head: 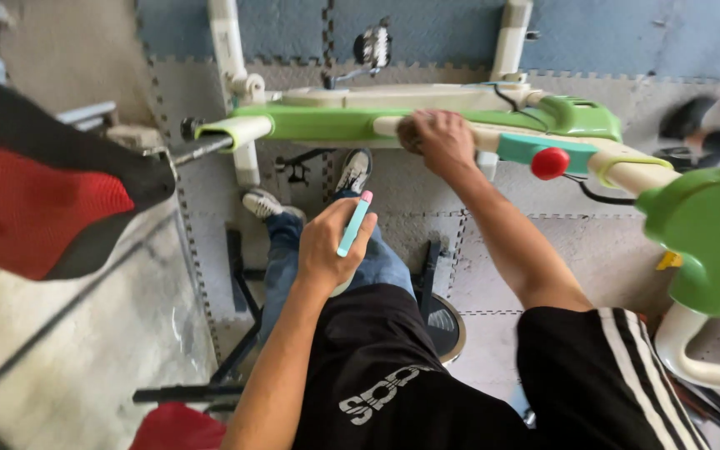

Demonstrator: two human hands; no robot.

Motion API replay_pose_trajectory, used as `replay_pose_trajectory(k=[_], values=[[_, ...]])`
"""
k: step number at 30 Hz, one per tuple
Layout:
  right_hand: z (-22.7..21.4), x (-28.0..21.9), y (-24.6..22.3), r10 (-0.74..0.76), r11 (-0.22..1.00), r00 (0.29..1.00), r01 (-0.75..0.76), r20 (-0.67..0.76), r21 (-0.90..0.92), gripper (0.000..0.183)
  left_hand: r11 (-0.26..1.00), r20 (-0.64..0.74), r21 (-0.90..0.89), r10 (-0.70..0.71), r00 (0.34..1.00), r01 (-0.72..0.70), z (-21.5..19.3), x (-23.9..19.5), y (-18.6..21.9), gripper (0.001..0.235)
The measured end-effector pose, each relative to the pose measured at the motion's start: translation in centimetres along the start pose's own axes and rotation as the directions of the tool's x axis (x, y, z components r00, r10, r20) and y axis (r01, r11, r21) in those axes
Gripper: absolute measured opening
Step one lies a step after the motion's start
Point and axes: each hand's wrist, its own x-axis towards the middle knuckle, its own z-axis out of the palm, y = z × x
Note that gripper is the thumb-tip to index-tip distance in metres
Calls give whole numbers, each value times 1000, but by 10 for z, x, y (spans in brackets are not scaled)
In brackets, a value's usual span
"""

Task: The person cleans two stationary exercise bikes using a spray bottle and a cloth. They wipe the handlebars, flywheel, frame, pedals, and seat of the first bike, then move to the second bike to clean its frame and seat.

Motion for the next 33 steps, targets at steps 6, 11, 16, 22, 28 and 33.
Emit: replay_pose_trajectory(k=[6,11,16,22,28,33], values=[[-49,-25,27,339,881,941,-324,-18,-344,51,999,-2,-14,48,999,-48,-5,11,20,30],[-46,35,-14,390,917,850,-391,353,-71,50,1000,11,-7,4,1000,-4,1,13,17,29],[39,69,-30,116,993,991,-116,71,-5,61,999,10,40,33,999,-33,10,16,10,30],[26,13,14,25,993,999,-28,31,117,33,996,56,76,52,997,-56,7,20,11,29],[-19,-9,17,333,907,936,-350,-111,-235,55,998,107,9,55,993,-56,12,28,1,28],[20,46,-34,429,903,903,-429,-9,-17,57,996,87,1,92,992,-92,17,36,-29,28]])
